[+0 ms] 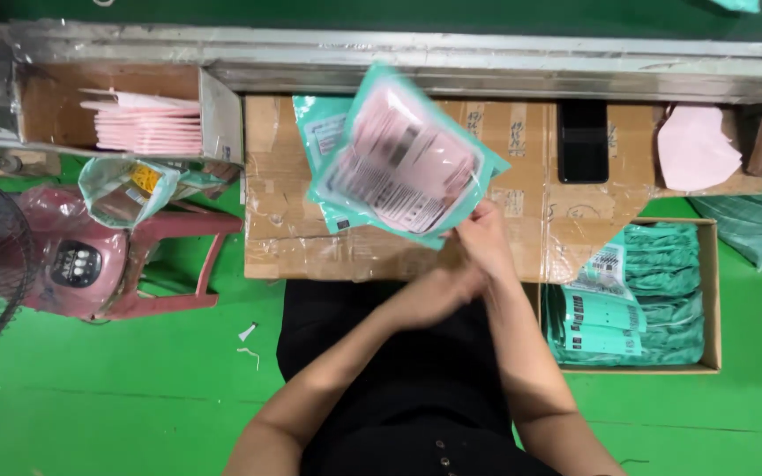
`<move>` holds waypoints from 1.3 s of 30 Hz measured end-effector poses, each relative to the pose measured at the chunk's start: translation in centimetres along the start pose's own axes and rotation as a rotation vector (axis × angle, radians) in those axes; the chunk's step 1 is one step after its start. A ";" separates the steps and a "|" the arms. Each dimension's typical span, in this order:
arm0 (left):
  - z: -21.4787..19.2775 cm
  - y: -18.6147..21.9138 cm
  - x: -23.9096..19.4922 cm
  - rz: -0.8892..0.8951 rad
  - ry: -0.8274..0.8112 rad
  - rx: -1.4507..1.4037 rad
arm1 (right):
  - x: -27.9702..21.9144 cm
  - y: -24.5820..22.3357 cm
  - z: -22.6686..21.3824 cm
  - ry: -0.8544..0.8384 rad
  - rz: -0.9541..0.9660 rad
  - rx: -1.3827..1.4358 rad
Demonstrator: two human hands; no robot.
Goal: Packaging pink face masks into printed plastic bags on a conveyor line.
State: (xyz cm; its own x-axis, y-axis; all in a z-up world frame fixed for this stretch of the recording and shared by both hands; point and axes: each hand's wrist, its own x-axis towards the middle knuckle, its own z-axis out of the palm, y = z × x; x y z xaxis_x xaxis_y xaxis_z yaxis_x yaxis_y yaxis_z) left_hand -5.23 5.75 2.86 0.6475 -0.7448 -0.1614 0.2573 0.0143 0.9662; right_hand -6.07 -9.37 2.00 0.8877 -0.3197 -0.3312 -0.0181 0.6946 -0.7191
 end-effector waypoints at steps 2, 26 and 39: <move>0.3 4.5 -1.8 0.366 -0.105 0.491 | -0.2 -3.1 1.7 0.092 -0.186 -0.806; -3.2 10.3 -0.2 0.435 0.611 0.291 | -2.0 -4.5 -0.3 0.202 -0.429 -0.273; -3.2 11.7 0.4 0.465 0.316 0.271 | -1.9 -3.1 -0.1 -0.296 -0.097 -0.032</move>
State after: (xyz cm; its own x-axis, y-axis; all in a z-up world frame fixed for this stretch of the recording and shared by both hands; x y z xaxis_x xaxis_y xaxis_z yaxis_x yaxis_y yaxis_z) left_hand 0.35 7.70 13.48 0.8399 -0.4671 0.2764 -0.2668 0.0883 0.9597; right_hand -7.76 -11.00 4.77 0.9813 -0.1790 -0.0712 0.0630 0.6475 -0.7594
